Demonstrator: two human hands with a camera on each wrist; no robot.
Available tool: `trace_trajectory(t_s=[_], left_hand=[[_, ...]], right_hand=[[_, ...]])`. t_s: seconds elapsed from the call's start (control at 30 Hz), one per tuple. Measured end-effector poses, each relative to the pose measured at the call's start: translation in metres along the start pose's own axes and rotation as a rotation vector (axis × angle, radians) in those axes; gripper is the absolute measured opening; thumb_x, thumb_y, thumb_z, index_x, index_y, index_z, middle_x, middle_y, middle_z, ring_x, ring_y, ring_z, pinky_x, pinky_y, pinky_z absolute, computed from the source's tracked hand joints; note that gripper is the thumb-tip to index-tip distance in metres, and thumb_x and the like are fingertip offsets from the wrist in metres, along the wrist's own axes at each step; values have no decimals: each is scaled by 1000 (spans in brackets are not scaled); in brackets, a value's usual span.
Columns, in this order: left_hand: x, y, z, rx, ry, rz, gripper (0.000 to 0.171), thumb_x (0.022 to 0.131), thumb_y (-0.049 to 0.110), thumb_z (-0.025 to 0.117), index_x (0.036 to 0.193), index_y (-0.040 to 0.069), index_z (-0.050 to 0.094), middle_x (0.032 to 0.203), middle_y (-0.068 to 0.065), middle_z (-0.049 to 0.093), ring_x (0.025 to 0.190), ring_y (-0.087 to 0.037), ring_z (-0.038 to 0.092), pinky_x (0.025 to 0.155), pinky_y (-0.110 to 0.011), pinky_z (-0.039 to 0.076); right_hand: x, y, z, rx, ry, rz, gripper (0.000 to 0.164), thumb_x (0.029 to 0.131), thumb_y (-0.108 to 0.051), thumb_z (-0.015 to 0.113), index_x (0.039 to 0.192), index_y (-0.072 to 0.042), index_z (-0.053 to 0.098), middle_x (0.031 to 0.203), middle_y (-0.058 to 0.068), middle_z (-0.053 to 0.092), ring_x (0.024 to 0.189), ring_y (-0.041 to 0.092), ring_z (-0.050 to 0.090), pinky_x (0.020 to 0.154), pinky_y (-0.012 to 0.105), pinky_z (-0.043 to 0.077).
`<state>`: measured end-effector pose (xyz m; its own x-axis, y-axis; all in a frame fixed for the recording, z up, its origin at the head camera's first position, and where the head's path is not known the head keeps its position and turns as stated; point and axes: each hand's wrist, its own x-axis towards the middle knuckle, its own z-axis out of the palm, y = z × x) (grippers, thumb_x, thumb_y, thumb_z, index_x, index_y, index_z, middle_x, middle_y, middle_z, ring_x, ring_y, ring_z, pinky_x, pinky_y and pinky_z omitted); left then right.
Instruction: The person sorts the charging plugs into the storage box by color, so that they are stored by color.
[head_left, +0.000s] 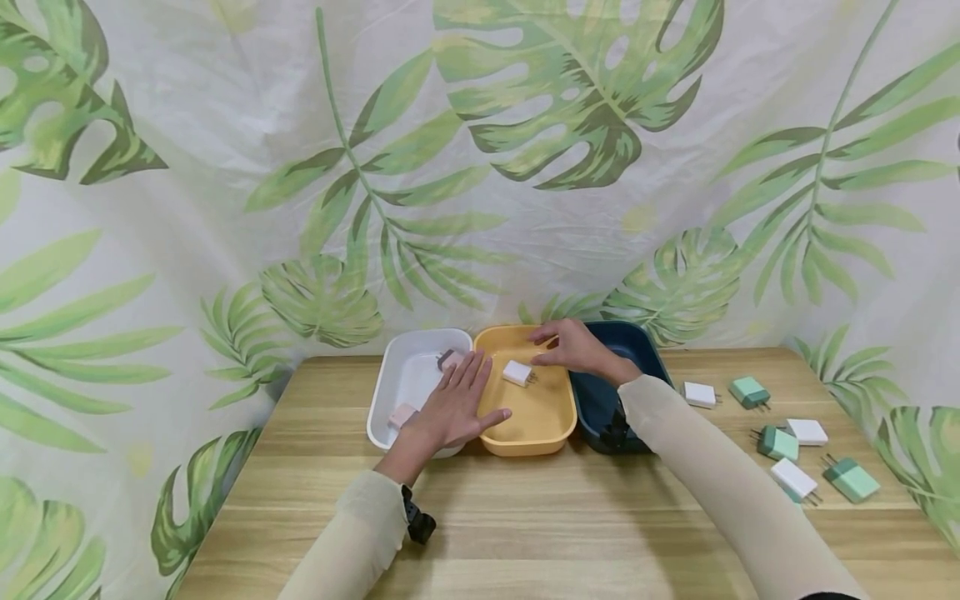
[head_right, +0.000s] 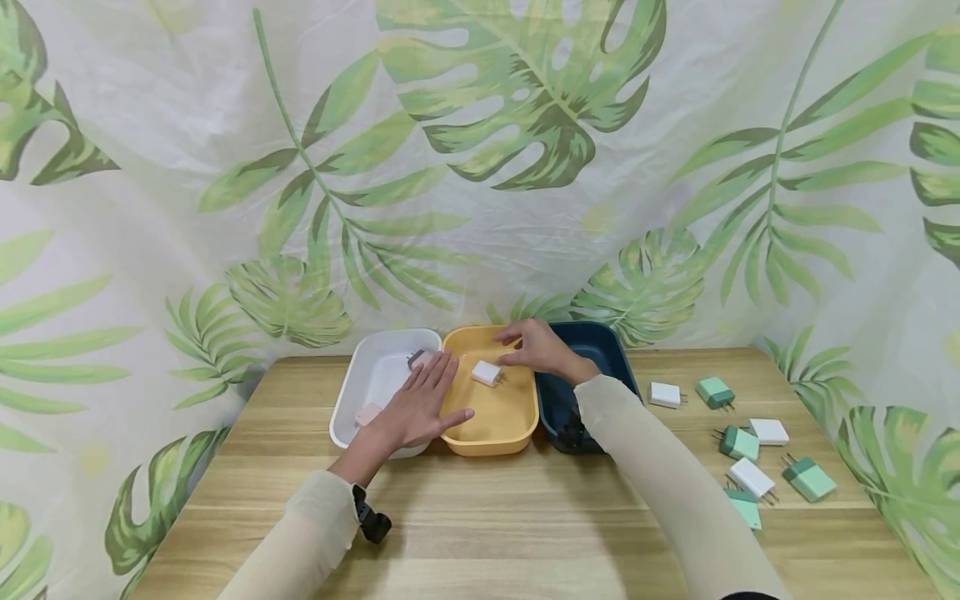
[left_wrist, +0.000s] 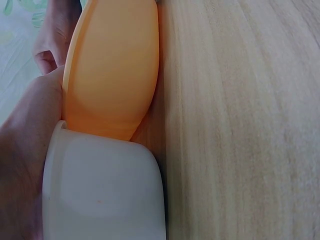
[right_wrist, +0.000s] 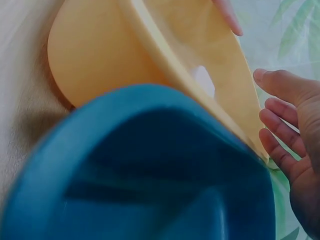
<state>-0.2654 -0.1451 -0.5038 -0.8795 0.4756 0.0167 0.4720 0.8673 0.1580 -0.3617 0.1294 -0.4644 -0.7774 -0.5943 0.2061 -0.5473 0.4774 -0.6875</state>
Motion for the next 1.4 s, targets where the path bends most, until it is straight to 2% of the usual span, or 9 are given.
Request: trace_trajectory(t_s=[0.07, 0.3, 0.57, 0.8, 1.0, 1.2, 1.4], left_hand=[[0, 0, 0, 9, -11, -8, 104, 101, 80, 33, 171, 8, 1, 178, -14, -2, 165, -28, -3, 132, -52, 7], [-1, 1, -2, -14, 6, -5, 103, 102, 78, 36, 171, 7, 6, 178, -15, 3, 165, -30, 1, 132, -53, 10], [-3, 4, -5, -8, 15, -7, 101, 103, 74, 40, 171, 5, 10, 178, -17, 6, 165, -31, 4, 131, -55, 12], [-3, 5, -5, -6, -6, -26, 101, 103, 73, 40, 171, 7, 6, 178, -15, 1, 165, -29, 1, 132, -54, 9], [-4, 6, -5, -3, 28, -5, 100, 103, 71, 44, 171, 5, 11, 177, -18, 9, 165, -33, 7, 131, -56, 14], [-4, 7, -5, 6, 34, 0, 100, 103, 71, 45, 170, 4, 12, 177, -18, 9, 165, -32, 7, 131, -56, 15], [-3, 5, -3, 2, 23, -10, 101, 103, 72, 43, 171, 6, 8, 178, -16, 5, 165, -31, 3, 132, -54, 12]], right_hand=[[-2, -1, -2, -6, 0, -3, 40, 88, -10, 87, 123, 4, 76, 125, 25, 73, 112, 40, 71, 98, 54, 59], [-9, -3, -9, -34, -3, -30, 40, 89, -13, 87, 124, 2, 77, 126, 23, 73, 112, 42, 71, 97, 55, 59], [-21, -2, -18, -33, 13, -35, 40, 90, -15, 86, 127, -1, 76, 129, 22, 73, 106, 42, 72, 91, 52, 60], [-31, -4, -27, -30, 23, -37, 40, 89, -12, 87, 126, -1, 77, 130, 19, 73, 114, 43, 70, 97, 53, 59], [-43, -4, -35, -48, 34, -47, 41, 88, -14, 88, 126, -3, 77, 128, 18, 74, 114, 38, 71, 96, 51, 60], [-56, -3, -45, -67, 39, -72, 42, 87, -16, 89, 125, -3, 77, 125, 19, 74, 114, 41, 70, 96, 58, 58], [-67, -1, -55, -83, 50, -87, 42, 86, -18, 90, 124, -4, 78, 126, 17, 74, 113, 42, 69, 95, 60, 57]])
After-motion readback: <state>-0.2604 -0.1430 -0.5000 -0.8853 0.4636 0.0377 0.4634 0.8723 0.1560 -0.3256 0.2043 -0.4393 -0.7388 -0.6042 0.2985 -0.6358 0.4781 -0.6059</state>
